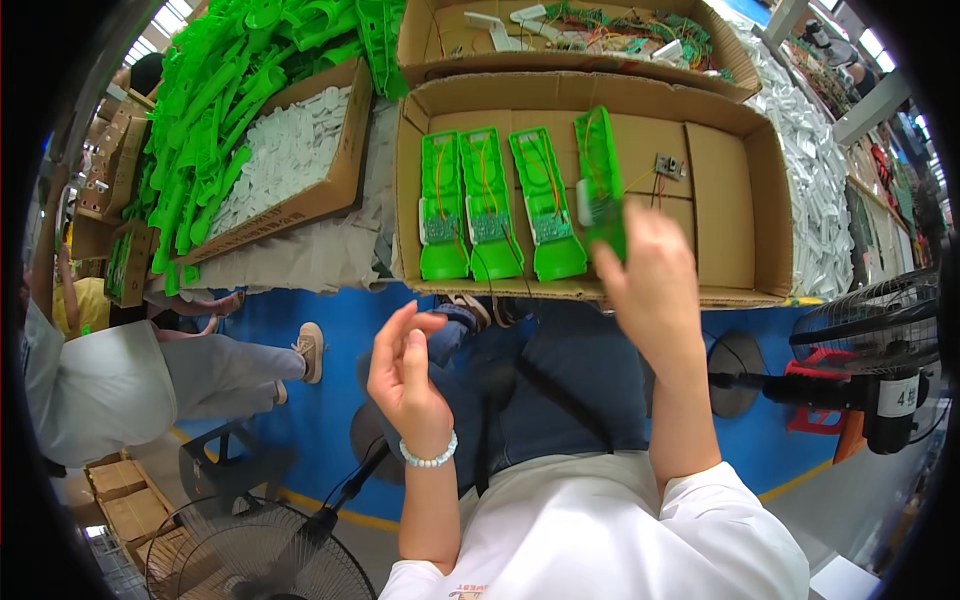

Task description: The person assembles internal electronic components into green plastic housings by hand, inserting circuit boards, electrical wires, and white plastic components into the housings.

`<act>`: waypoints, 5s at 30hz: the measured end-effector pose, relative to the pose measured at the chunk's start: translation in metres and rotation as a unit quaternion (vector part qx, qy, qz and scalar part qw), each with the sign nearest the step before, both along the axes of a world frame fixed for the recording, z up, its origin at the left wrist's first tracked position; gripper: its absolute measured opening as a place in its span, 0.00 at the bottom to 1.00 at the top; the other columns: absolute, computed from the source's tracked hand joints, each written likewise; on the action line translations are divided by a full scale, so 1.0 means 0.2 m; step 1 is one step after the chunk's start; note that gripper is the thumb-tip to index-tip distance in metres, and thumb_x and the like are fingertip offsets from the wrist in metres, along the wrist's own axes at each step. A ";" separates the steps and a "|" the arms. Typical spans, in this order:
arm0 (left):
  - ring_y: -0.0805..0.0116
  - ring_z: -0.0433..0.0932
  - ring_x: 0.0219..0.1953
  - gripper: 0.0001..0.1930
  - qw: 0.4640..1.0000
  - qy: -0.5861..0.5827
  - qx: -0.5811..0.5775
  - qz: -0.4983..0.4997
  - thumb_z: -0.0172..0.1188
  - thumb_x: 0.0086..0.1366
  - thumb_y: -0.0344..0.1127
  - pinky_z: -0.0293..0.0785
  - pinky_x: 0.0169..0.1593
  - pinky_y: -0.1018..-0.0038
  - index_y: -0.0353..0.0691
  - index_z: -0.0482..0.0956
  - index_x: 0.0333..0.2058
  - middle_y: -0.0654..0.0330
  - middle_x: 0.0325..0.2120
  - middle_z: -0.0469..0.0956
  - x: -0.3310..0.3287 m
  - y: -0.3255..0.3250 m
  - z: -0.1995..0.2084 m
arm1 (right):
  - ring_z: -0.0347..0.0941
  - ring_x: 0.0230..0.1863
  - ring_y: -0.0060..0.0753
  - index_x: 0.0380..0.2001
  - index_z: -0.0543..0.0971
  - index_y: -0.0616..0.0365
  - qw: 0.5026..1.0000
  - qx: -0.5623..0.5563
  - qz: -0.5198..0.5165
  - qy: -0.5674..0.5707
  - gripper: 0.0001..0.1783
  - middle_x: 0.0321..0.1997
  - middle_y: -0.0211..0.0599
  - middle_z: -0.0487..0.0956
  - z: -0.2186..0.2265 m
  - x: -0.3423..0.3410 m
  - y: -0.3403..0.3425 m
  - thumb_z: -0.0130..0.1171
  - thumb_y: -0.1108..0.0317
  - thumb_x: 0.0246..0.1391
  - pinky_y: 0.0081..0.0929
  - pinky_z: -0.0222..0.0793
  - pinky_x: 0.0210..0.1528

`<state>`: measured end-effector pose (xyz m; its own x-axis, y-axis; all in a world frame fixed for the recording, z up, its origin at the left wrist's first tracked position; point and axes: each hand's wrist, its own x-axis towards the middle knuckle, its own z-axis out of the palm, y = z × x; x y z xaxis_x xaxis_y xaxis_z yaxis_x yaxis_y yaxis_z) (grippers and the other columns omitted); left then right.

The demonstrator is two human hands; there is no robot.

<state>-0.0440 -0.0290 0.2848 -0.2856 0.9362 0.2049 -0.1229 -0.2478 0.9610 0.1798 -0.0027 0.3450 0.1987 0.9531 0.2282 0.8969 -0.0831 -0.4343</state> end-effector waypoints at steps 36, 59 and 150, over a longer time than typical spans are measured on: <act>0.47 0.77 0.46 0.17 0.794 0.550 0.257 -0.022 0.47 0.59 0.29 0.61 0.61 0.50 0.29 0.77 0.45 0.45 0.41 0.79 0.07 0.64 0.10 | 0.70 0.54 0.55 0.36 0.80 0.68 0.958 0.237 -0.129 -0.101 0.13 0.37 0.46 0.81 -0.12 0.61 -0.11 0.49 0.77 0.49 0.41 0.67 0.52; 0.39 0.75 0.45 0.24 0.777 0.619 0.111 -0.027 0.40 0.67 0.43 0.70 0.53 0.51 0.26 0.74 0.47 0.42 0.39 0.79 0.07 0.56 0.07 | 0.63 0.53 0.44 0.33 0.74 0.67 0.964 0.116 -0.237 -0.030 0.17 0.38 0.44 0.73 -0.21 0.55 -0.15 0.37 0.66 0.56 0.44 0.56 0.62; 0.43 0.63 0.57 0.16 0.825 0.500 0.196 0.176 0.56 0.63 0.34 0.59 0.61 0.53 0.35 0.75 0.48 0.51 0.48 0.72 0.11 0.42 0.09 | 0.75 0.40 0.23 0.37 0.78 0.67 0.830 0.327 0.147 0.426 0.05 0.40 0.35 0.78 0.39 0.29 0.21 0.56 0.78 0.58 0.20 0.72 0.45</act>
